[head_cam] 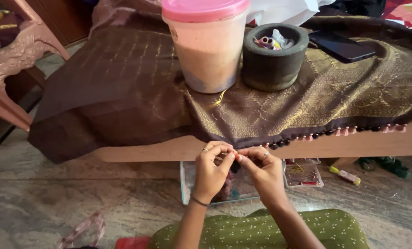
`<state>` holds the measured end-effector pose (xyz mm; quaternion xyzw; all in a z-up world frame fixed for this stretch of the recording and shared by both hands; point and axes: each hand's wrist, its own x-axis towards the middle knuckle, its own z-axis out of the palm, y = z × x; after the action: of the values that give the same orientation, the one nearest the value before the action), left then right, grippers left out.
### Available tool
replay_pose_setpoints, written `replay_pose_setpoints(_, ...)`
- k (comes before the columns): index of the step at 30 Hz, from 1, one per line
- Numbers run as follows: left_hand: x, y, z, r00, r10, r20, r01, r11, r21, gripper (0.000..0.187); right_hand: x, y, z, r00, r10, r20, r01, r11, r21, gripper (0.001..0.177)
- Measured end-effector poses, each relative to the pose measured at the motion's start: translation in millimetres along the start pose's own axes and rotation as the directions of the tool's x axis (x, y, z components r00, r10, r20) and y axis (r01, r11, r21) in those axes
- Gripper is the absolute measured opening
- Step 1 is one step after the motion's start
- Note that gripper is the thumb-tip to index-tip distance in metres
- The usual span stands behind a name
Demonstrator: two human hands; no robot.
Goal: Attaching and grooming decorative tassels on the edge of a saree.
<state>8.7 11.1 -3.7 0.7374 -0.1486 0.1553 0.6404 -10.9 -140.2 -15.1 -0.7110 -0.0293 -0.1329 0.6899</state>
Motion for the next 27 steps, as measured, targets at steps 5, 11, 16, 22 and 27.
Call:
replay_pose_setpoints(5, 2.5, -3.5, -5.8, 0.999, 0.026, 0.039, -0.025, 1.000, -0.008, 0.007, 2.6, 7.4, -0.7, 0.998, 0.068, -0.002, -0.068, 0.997, 0.046, 0.013)
replay_pose_setpoints(11, 7.1, -11.4, 4.1, 0.987, 0.118, -0.112, -0.104, 0.986, 0.131, 0.009, 7.8, 16.3, 4.7, 0.999, -0.044, 0.011, 0.041, 0.976, 0.214, 0.003)
replay_pose_setpoints(16, 4.8, -22.6, 18.6, 0.971, 0.097, -0.221, -0.067, 0.988, 0.139, 0.015, 15.1, 21.1, 11.4, 0.999, -0.001, 0.041, -0.024, 0.803, 0.596, 0.004)
replay_pose_setpoints(22, 11.9, -7.0, 5.2, 0.878, -0.269, 0.397, 0.461, 0.701, -0.544, 0.027, 27.2, 31.1, 2.4, 0.952, 0.277, 0.132, -0.275, 0.581, 0.766, 0.003)
replay_pose_setpoints(27, 25.3, -29.6, 2.0, 0.902, -0.094, 0.421, 0.260, 0.898, -0.356, 0.031, 32.6, 40.1, 6.1, 0.944, 0.279, 0.178, -0.313, 0.577, 0.754, 0.003)
